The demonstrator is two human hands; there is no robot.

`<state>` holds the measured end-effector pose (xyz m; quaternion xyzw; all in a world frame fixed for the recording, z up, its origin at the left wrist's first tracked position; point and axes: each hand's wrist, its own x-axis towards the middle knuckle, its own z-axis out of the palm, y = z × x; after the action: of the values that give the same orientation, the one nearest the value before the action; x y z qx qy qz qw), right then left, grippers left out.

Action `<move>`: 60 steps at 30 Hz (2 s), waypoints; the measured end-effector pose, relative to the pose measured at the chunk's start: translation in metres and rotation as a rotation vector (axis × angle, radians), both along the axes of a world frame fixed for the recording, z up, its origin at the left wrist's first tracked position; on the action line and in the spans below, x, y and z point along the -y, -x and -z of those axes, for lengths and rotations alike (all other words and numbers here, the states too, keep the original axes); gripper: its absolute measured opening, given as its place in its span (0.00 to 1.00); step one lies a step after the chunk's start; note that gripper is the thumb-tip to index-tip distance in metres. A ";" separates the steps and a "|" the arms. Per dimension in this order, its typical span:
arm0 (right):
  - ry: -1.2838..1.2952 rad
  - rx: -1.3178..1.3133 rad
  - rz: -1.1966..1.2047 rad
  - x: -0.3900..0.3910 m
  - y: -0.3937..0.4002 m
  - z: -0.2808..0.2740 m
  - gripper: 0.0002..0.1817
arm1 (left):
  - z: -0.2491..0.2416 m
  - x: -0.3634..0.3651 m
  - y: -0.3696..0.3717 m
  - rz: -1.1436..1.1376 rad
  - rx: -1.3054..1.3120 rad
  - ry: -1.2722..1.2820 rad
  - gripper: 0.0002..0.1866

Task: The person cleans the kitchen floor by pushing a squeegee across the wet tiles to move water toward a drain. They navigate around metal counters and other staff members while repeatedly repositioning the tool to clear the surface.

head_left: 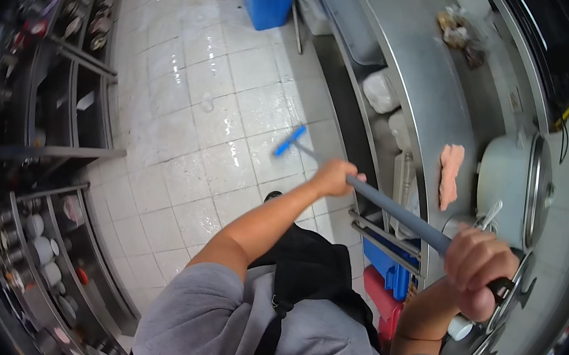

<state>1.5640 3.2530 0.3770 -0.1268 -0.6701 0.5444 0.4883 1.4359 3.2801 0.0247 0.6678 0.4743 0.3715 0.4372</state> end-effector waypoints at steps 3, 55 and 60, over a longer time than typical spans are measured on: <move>0.015 0.044 -0.194 -0.026 0.030 0.011 0.12 | 0.016 0.023 0.014 0.130 0.007 0.035 0.15; 0.008 0.040 -1.500 -0.260 0.462 0.010 0.11 | -0.009 -0.076 0.369 -1.615 -0.068 -0.055 0.21; 0.485 0.370 -1.436 -0.253 0.481 0.120 0.08 | 0.058 0.033 0.281 -1.732 -0.029 0.588 0.14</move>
<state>1.0827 3.5055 0.2571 0.1462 -0.5210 0.8284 -0.1447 1.1544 3.2469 -0.0333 -0.0553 0.8903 0.4256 0.1520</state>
